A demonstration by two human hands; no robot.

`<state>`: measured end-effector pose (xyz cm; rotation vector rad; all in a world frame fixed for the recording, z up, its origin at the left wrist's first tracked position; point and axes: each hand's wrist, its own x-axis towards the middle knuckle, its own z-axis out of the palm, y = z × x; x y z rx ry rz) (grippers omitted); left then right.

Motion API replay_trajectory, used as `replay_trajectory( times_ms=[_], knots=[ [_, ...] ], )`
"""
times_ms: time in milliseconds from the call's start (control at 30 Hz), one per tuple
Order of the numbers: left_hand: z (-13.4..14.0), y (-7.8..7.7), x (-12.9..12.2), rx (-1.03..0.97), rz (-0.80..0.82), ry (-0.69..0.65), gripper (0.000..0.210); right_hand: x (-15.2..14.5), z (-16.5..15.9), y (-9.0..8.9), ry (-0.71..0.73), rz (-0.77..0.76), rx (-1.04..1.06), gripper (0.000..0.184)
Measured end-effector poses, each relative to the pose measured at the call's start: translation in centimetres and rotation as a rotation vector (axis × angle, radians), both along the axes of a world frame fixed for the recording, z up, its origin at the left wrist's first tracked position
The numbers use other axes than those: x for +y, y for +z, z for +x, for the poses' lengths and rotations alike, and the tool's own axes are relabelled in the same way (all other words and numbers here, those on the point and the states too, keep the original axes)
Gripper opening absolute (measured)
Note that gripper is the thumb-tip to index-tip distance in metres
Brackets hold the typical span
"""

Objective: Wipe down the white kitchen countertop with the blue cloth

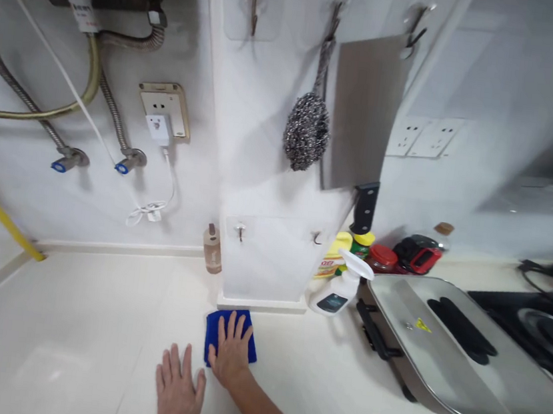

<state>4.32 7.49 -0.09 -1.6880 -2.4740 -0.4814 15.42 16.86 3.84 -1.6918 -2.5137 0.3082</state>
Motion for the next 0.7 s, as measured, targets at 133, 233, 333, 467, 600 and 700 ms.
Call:
replay_trajectory(
  times_ms=[133,233,333,467,600,700],
  knots=[
    [-0.1,0.0,0.2,0.036,-0.012,-0.002,0.059,-0.9,2.2,0.5,0.017,-0.041,0.052,0.073],
    [-0.1,0.2,0.3,0.054,-0.008,-0.014,0.059,-1.9,4.4,0.8,-0.002,-0.051,0.097,0.074],
    [0.1,0.5,0.5,0.059,-0.012,0.011,0.059,-2.7,6.7,1.0,-0.041,-0.044,0.131,0.075],
    [0.2,0.8,0.9,0.040,-0.057,0.019,0.061,-3.5,10.1,1.3,-0.127,-0.039,0.139,0.075],
    [0.2,1.0,1.1,0.024,-0.066,0.003,0.064,-4.8,13.4,1.1,-0.220,-0.034,0.127,0.073],
    [0.4,1.3,1.1,0.017,-0.067,0.005,0.067,-6.4,15.9,0.5,-0.293,-0.029,0.136,0.073]
  ],
)
